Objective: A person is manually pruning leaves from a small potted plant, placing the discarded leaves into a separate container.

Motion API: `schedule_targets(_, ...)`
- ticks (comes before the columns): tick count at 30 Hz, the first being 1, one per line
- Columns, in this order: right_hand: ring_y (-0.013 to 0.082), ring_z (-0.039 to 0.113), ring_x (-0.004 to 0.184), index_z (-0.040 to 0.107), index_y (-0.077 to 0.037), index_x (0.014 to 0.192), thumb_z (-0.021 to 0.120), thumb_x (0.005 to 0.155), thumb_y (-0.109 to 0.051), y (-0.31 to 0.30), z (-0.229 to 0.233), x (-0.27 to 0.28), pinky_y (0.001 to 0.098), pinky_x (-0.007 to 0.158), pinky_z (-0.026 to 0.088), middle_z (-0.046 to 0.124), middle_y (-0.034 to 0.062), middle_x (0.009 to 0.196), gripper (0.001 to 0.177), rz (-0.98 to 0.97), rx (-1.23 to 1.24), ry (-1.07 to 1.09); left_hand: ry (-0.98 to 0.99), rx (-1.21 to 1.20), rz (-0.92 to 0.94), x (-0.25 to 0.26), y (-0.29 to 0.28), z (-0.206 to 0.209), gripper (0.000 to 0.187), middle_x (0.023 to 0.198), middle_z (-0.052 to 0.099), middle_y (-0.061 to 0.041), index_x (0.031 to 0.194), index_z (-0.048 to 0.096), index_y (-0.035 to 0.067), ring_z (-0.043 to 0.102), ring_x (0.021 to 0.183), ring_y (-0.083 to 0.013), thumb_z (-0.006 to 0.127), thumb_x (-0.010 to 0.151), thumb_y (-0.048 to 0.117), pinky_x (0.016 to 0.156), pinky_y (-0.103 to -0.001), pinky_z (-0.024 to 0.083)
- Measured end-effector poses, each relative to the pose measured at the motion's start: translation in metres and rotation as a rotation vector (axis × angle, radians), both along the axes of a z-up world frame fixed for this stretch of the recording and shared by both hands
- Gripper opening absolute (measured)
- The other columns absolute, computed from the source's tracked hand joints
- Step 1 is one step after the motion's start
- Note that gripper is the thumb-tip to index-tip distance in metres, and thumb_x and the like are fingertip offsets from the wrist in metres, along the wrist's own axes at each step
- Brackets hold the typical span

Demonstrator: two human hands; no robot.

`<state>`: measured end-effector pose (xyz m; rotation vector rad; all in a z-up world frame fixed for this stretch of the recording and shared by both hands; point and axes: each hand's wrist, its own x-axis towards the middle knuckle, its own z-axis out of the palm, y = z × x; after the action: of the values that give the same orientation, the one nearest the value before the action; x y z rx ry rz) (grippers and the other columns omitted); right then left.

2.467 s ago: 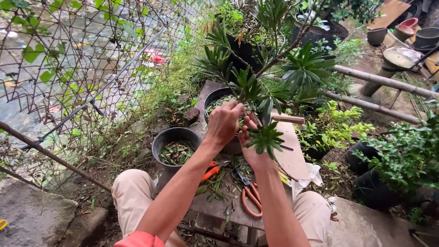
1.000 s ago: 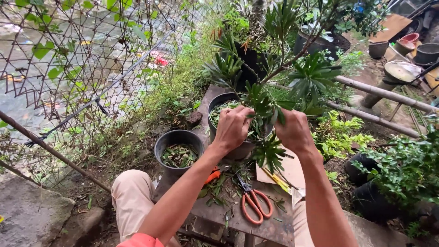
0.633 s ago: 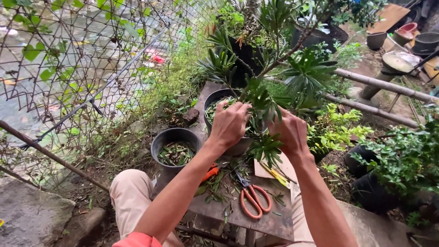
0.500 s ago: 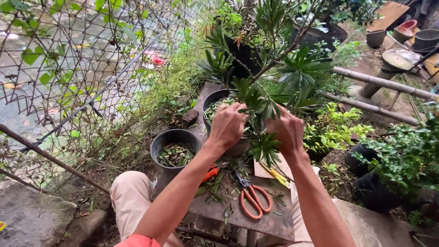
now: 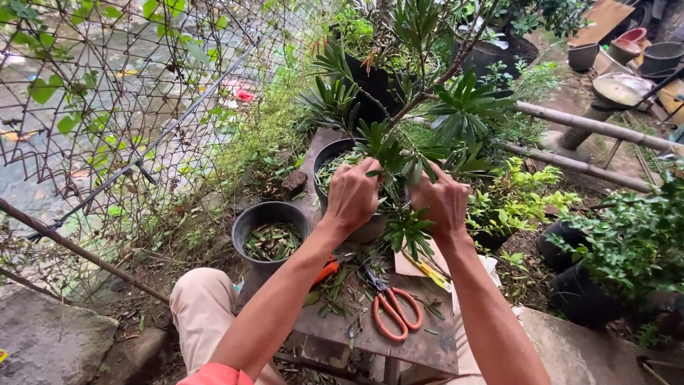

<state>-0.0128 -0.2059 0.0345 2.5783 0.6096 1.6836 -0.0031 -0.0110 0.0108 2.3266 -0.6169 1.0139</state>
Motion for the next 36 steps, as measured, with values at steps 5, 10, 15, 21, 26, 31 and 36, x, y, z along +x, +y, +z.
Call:
schedule_targets(5, 0.0238, 0.064, 0.051, 0.078, -0.018, 0.081, 0.074, 0.089, -0.025, 0.0, -0.004, 0.003, 0.0333, 0.049, 0.05, 0.076, 0.0023, 0.097, 0.012, -0.016, 0.007, 0.008, -0.007, 0.031, 0.014, 0.0, 0.0, 0.0, 0.013, 0.095, 0.068, -0.006, 0.1, 0.06, 0.013, 0.073, 0.084, -0.0275, 0.053, 0.102, 0.024, 0.09, -0.038, 0.048)
schedule_targets(10, 0.0163, 0.062, 0.048, 0.076, -0.013, 0.074, 0.071, 0.095, -0.026, 0.005, 0.006, -0.008, 0.0315, 0.056, 0.053, 0.08, 0.008, 0.099, 0.025, -0.013, 0.031, 0.066, 0.365, -0.088, -0.119, 0.02, 0.004, 0.009, 0.027, 0.114, 0.07, -0.014, 0.116, 0.065, 0.012, 0.07, 0.099, -0.0465, 0.055, 0.103, 0.033, 0.089, -0.057, 0.054)
schedule_targets(15, 0.0246, 0.064, 0.05, 0.074, -0.013, 0.071, 0.075, 0.089, -0.021, 0.016, 0.012, -0.022, 0.0356, 0.054, 0.051, 0.077, 0.0082, 0.084, 0.02, 0.006, 0.054, 0.053, 0.535, -0.155, 0.053, 0.041, 0.002, -0.003, 0.027, 0.1, 0.074, -0.011, 0.104, 0.073, 0.021, 0.072, 0.092, -0.0446, 0.058, 0.092, 0.039, 0.085, -0.056, 0.058)
schedule_targets(21, 0.0225, 0.061, 0.047, 0.071, -0.014, 0.069, 0.077, 0.088, -0.024, 0.007, -0.003, -0.011, 0.0367, 0.052, 0.051, 0.076, 0.0056, 0.087, 0.021, 0.002, 0.058, 0.091, 0.602, -0.218, 0.082, 0.015, 0.001, 0.029, 0.025, 0.089, 0.073, -0.013, 0.091, 0.073, 0.016, 0.07, 0.09, -0.0476, 0.056, 0.085, 0.033, 0.083, -0.058, 0.059)
schedule_targets(26, 0.0201, 0.059, 0.043, 0.07, -0.012, 0.066, 0.075, 0.09, -0.024, 0.015, 0.005, -0.023, 0.0375, 0.053, 0.051, 0.078, 0.0101, 0.086, 0.027, -0.006, 0.056, 0.133, 0.626, -0.25, 0.126, 0.012, -0.001, 0.028, 0.022, 0.084, 0.072, -0.014, 0.087, 0.071, 0.014, 0.071, 0.089, -0.0468, 0.056, 0.082, 0.03, 0.082, -0.058, 0.059)
schedule_targets(31, 0.0172, 0.054, 0.041, 0.069, -0.011, 0.066, 0.073, 0.096, -0.023, 0.014, 0.008, -0.024, 0.0314, 0.055, 0.051, 0.072, 0.0035, 0.064, 0.032, 0.008, 0.084, 0.207, 0.59, -0.252, 0.13, 0.001, -0.009, 0.031, 0.019, 0.081, 0.072, -0.013, 0.088, 0.072, 0.018, 0.073, 0.086, -0.0437, 0.055, 0.086, 0.029, 0.081, -0.056, 0.059)
schedule_targets(36, 0.0269, 0.079, 0.092, 0.071, -0.012, 0.082, 0.063, 0.099, -0.018, 0.017, 0.021, -0.038, 0.031, 0.053, 0.051, 0.072, 0.0116, 0.063, 0.019, 0.01, 0.042, 0.247, 0.457, -0.28, 0.128, -0.019, -0.012, 0.02, 0.031, 0.081, 0.072, -0.022, 0.094, 0.073, 0.008, 0.072, 0.084, -0.0488, 0.045, 0.092, 0.022, 0.08, -0.059, 0.057)
